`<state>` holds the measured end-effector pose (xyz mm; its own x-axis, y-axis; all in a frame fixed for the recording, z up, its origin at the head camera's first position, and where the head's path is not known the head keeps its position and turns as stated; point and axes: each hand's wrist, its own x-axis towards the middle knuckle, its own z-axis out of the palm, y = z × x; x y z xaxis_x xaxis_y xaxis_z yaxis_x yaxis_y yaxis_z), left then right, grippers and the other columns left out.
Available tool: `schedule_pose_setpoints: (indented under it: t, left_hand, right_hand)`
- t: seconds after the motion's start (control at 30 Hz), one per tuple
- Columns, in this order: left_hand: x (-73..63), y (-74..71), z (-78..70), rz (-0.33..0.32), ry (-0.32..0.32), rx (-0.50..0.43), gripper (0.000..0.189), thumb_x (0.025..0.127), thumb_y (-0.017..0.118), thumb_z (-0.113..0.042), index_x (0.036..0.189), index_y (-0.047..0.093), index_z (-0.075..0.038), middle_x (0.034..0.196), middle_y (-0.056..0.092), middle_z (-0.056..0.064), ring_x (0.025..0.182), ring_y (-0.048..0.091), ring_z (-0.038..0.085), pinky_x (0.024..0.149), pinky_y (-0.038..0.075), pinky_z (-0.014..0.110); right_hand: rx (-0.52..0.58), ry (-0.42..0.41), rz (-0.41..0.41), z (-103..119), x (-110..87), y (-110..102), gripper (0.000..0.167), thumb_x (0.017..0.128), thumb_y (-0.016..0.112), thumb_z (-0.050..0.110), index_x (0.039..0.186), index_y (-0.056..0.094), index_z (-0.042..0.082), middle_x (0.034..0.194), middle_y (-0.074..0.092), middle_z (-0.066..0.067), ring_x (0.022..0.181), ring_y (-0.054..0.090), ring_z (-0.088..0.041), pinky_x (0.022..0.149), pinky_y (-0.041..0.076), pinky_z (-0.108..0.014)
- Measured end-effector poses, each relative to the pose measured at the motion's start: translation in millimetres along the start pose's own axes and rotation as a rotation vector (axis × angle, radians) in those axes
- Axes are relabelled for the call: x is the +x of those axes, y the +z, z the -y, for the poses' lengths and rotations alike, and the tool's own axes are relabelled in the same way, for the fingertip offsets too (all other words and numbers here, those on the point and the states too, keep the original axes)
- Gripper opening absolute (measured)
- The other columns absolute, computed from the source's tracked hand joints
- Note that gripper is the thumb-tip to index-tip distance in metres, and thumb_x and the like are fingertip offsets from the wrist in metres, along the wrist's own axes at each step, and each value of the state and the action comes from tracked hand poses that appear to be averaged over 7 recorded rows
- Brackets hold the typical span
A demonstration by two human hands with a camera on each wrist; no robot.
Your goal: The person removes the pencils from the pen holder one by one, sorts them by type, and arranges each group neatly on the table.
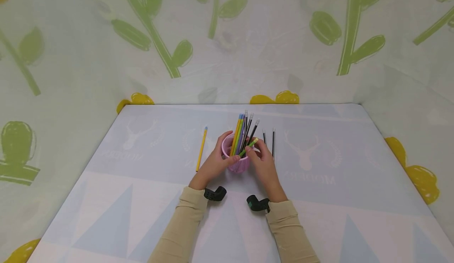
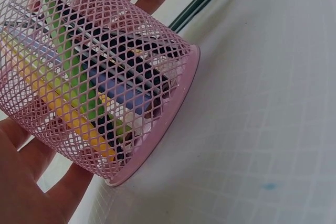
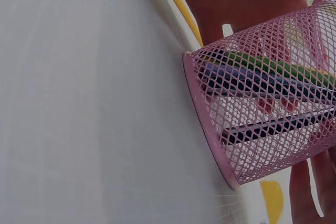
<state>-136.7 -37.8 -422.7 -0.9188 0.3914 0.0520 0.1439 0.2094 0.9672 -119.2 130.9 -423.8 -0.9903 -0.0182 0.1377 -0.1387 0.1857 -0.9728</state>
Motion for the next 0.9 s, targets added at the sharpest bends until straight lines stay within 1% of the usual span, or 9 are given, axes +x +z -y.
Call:
schedule_pose_setpoints:
  t: [0.07, 0.3, 0.47, 0.7, 0.87, 0.9]
  left_hand:
    - [0.0, 0.1, -0.1, 0.002, -0.006, -0.005, 0.079, 0.078, 0.066, -0.037, 0.139, 0.018, -0.028, 0.131, 0.04, -0.002, 0.113, 0.043, 0.015, 0.094, 0.035, 0.037]
    - [0.5, 0.3, 0.2, 0.008, -0.004, -0.029, 0.08, 0.078, 0.066, -0.036, 0.14, 0.018, -0.023, 0.13, 0.041, -0.002, 0.113, 0.043, 0.016, 0.094, 0.036, 0.038]
    - [-0.3, 0.3, -0.3, 0.007, -0.006, -0.02, 0.079, 0.078, 0.066, -0.036, 0.14, 0.018, -0.027, 0.131, 0.04, -0.003, 0.113, 0.043, 0.015, 0.095, 0.035, 0.036]
    - [0.1, 0.1, -0.3, 0.012, -0.004, -0.032, 0.08, 0.078, 0.066, -0.037, 0.14, 0.017, -0.024, 0.131, 0.04, -0.002, 0.113, 0.043, 0.015, 0.094, 0.036, 0.037]
    - [-0.3, 0.2, -0.6, 0.011, -0.01, -0.028, 0.079, 0.078, 0.066, -0.035, 0.14, 0.017, -0.027, 0.131, 0.04, -0.002, 0.113, 0.043, 0.015, 0.095, 0.035, 0.036]
    - [-0.3, 0.2, -0.5, 0.01, -0.01, -0.028, 0.079, 0.078, 0.066, -0.035, 0.14, 0.017, -0.026, 0.131, 0.04, -0.002, 0.113, 0.043, 0.015, 0.095, 0.035, 0.036]
  right_hand:
    - [0.0, 0.0, -0.002, 0.2, -0.2, 0.1, 0.034, 0.092, 0.048, 0.025, 0.122, 0.047, 0.007, 0.127, 0.047, -0.01, 0.119, 0.04, -0.024, 0.094, 0.035, -0.047]
    - [0.006, -0.009, -0.001, 0.6, -0.7, 0.4, 0.033, 0.093, 0.048, 0.023, 0.122, 0.047, 0.007, 0.128, 0.047, -0.01, 0.119, 0.04, -0.025, 0.095, 0.033, -0.048]
    - [-0.004, -0.009, 0.001, -2.6, 0.1, 0.4, 0.033, 0.093, 0.047, 0.023, 0.122, 0.046, 0.007, 0.128, 0.046, -0.01, 0.12, 0.04, -0.026, 0.095, 0.033, -0.049]
    - [0.01, -0.003, 0.003, -23.4, 7.1, -1.9, 0.035, 0.091, 0.049, 0.032, 0.122, 0.048, 0.015, 0.129, 0.047, -0.004, 0.12, 0.04, -0.022, 0.096, 0.032, -0.048]
    - [-0.005, -0.015, -0.007, -28.0, 7.8, -1.4, 0.038, 0.09, 0.049, 0.038, 0.122, 0.048, 0.016, 0.128, 0.047, -0.002, 0.12, 0.04, -0.021, 0.094, 0.034, -0.049]
    - [-0.009, -0.012, -0.007, -23.8, 6.3, -0.9, 0.038, 0.09, 0.049, 0.037, 0.122, 0.047, 0.016, 0.128, 0.047, -0.003, 0.12, 0.04, -0.022, 0.094, 0.034, -0.049]
